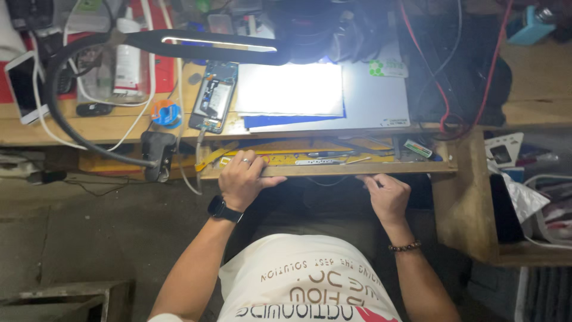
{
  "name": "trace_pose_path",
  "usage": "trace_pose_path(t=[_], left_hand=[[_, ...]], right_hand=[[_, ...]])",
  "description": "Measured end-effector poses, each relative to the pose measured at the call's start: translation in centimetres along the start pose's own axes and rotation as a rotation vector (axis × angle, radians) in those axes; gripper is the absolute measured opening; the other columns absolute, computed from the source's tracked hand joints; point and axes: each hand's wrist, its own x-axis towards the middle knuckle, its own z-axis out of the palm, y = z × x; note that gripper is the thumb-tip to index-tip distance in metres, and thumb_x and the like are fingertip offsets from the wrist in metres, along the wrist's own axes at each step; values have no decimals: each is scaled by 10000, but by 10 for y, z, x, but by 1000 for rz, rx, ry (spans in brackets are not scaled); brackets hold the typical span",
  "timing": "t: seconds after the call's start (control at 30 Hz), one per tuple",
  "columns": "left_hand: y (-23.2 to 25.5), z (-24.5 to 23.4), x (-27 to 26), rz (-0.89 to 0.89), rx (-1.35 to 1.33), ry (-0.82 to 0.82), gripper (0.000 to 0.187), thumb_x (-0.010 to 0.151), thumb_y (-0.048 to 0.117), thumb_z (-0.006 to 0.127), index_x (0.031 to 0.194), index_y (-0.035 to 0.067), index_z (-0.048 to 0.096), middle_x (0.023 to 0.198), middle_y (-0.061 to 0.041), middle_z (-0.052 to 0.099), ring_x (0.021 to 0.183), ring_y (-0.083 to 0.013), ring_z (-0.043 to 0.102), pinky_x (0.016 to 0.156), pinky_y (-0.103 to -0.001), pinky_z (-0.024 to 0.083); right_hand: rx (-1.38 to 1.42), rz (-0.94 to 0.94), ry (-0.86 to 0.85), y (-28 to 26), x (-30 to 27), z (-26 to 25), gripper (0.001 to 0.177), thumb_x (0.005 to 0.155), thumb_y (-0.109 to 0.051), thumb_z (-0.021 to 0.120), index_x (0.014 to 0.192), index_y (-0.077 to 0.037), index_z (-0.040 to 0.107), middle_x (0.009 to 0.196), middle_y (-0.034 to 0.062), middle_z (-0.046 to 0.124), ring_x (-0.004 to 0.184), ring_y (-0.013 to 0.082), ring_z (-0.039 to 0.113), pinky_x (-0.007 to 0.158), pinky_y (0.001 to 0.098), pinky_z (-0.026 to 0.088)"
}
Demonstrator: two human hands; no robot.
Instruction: The person opens a drawer and retrieves a small circuit board from a box. They then place the board on the workbench under a microscope and use a soldering iron to work on the board's components.
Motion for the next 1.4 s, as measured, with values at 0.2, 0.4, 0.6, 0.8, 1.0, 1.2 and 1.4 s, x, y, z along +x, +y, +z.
trace_pose_path(t=[0.2,0.4,0.6,0.8,1.0,1.2,1.4], left_hand=[[-5,1,10,-5,-2,-9,531,733,642,772,788,128,649,780,-10,536,740,-180,585,604,-321,489],[-7,3,8,-10,-3,-11,547,742,661,775,729,143,599,759,-8,523,720,-170,585,590,-307,492],[-6,1,6,-1,13,21,554,737,671,763,749,140,604,780,-16,530,725,-175,587,583,-311,488],[-9,6,0,42,18,31,528,787,667,754,839,150,659,827,-10,547,785,-198,590,634,-339,490],[-9,3,-2,36,19,16,535,788,667,775,821,145,661,838,-17,565,795,-210,591,646,-351,490],[-9,2,0,33,11,-7,497,735,629,795,833,155,680,837,-3,572,800,-206,600,647,-342,499],[-9,5,0,39,2,1,512,737,647,797,842,156,692,833,-5,567,804,-206,592,648,-340,497]], right_hand=[[74,-8,3,-1,10,3,121,903,-69,778,798,-18,747,764,70,753,654,141,730,577,271,532],[28,77,24,8,3,13,181,914,-105,802,782,-4,731,735,90,737,649,189,733,593,310,525],[45,-171,-135,1,-17,54,254,878,-178,791,1082,-32,752,1063,188,747,955,326,727,802,408,577],[-53,58,-586,6,-16,88,544,864,-317,772,1360,-147,626,1134,187,723,1004,375,709,887,459,560],[-106,-96,-489,-2,-25,89,567,871,-447,793,1265,-55,680,1243,220,683,1104,414,665,934,476,536],[10,13,-600,-23,-58,51,511,837,-440,784,1117,-14,757,1142,193,739,1067,345,716,942,416,558],[29,-31,-643,-25,-80,33,473,837,-441,772,1089,-40,775,1110,168,759,1026,332,729,909,412,568]])
